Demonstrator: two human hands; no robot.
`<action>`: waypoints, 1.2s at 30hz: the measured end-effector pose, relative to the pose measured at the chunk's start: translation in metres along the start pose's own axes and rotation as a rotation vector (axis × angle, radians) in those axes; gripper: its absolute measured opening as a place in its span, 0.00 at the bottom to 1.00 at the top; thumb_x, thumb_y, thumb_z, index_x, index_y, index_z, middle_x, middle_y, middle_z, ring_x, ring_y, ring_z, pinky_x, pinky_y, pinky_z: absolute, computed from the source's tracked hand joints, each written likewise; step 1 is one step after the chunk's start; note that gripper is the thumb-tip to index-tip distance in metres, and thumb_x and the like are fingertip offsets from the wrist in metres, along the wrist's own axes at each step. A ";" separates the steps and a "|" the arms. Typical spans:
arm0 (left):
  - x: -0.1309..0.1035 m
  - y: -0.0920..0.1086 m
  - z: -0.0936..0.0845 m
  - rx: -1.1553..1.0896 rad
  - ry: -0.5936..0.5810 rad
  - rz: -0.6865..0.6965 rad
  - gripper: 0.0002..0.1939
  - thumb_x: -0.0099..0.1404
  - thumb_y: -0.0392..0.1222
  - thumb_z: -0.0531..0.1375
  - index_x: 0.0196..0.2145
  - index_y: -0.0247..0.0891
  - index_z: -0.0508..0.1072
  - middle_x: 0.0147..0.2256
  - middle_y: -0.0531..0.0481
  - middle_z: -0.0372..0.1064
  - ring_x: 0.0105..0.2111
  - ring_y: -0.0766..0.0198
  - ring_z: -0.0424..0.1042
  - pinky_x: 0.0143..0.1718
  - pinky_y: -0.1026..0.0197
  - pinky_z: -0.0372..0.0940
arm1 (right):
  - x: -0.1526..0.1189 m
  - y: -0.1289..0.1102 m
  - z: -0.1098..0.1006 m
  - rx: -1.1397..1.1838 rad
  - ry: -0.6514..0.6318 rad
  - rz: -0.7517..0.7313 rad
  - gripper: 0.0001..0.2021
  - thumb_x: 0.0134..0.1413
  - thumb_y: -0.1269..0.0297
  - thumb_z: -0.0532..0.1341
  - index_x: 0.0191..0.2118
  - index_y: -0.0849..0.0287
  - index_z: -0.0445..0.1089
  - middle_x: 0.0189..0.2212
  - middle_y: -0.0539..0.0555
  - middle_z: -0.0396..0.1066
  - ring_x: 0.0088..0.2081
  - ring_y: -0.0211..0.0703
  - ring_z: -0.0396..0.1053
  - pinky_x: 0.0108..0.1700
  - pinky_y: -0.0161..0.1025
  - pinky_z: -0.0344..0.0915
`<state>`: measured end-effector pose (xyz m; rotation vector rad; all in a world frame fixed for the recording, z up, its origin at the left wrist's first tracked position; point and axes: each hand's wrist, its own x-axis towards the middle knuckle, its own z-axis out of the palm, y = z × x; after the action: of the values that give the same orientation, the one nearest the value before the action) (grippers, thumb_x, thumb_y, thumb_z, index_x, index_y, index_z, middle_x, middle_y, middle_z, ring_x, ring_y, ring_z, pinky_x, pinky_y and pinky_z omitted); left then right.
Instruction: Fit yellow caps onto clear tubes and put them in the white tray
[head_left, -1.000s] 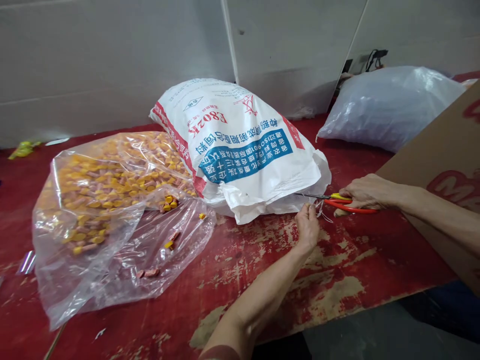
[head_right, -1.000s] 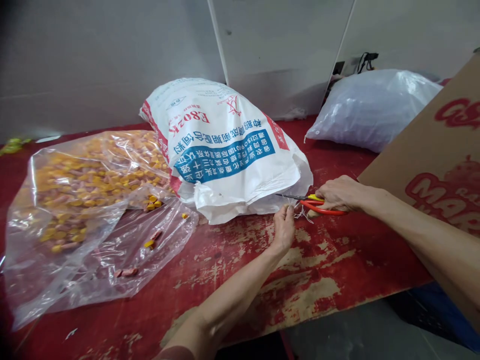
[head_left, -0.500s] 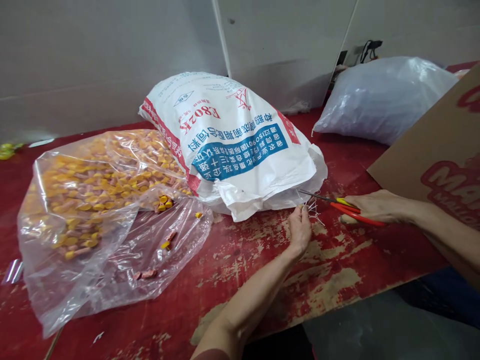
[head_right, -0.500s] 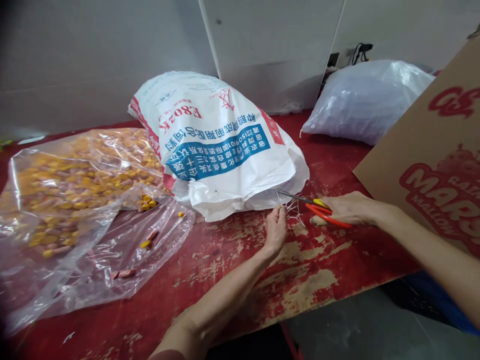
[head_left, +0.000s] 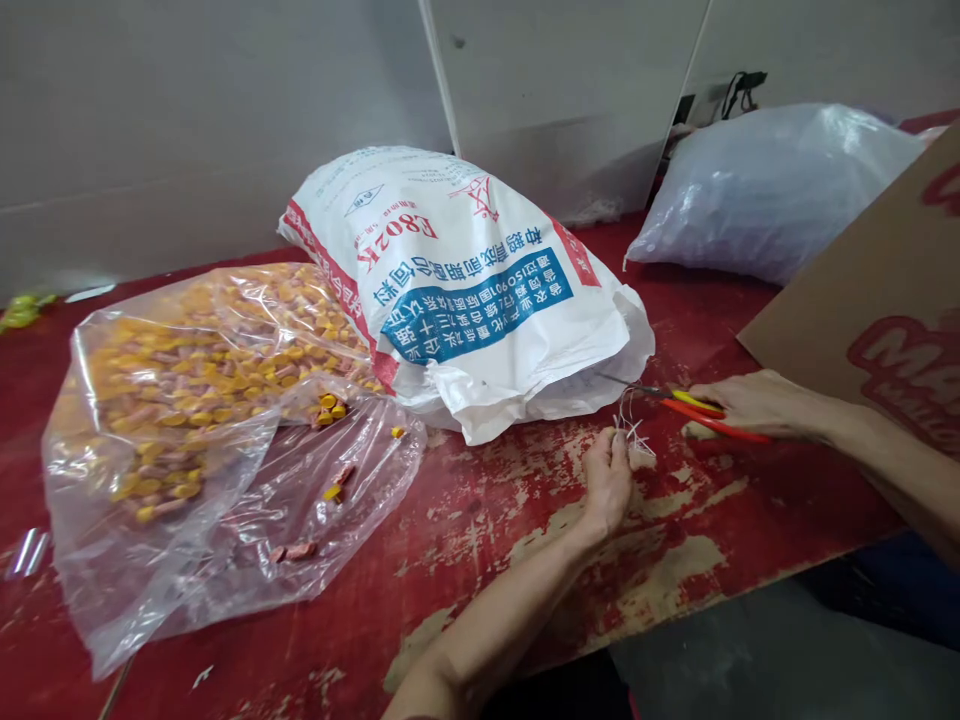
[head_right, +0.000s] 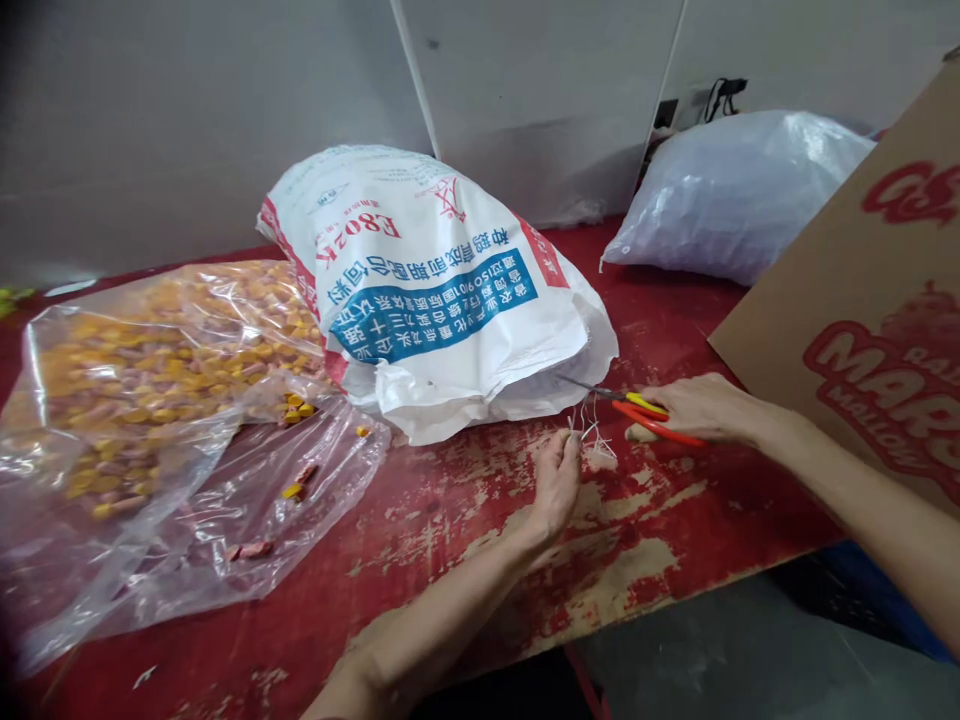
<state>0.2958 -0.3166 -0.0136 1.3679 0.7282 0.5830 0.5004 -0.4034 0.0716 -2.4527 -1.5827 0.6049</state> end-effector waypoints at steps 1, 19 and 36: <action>-0.009 0.001 -0.004 -0.032 -0.023 -0.041 0.13 0.67 0.45 0.50 0.26 0.38 0.60 0.22 0.57 0.52 0.24 0.69 0.52 0.28 0.66 0.51 | -0.011 0.009 0.007 0.045 0.010 0.038 0.23 0.41 0.38 0.63 0.29 0.55 0.69 0.25 0.52 0.70 0.26 0.46 0.66 0.28 0.37 0.53; -0.085 0.081 -0.034 0.452 -1.160 0.382 0.06 0.64 0.38 0.56 0.35 0.41 0.73 0.35 0.51 0.74 0.33 0.65 0.72 0.34 0.65 0.63 | 0.055 -0.021 0.119 1.195 0.636 0.228 0.28 0.27 0.48 0.72 0.31 0.60 0.61 0.22 0.47 0.64 0.20 0.33 0.59 0.22 0.32 0.56; 0.053 0.015 0.028 -0.516 -0.058 -0.658 0.11 0.68 0.43 0.49 0.30 0.36 0.64 0.18 0.57 0.56 0.13 0.74 0.50 0.18 0.68 0.51 | -0.068 -0.059 0.162 1.134 0.248 0.308 0.22 0.41 0.46 0.63 0.33 0.59 0.62 0.20 0.48 0.63 0.19 0.35 0.58 0.21 0.33 0.57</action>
<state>0.3519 -0.2937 -0.0040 0.6086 0.8525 0.1777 0.3593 -0.4525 -0.0379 -1.7476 -0.4773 0.8694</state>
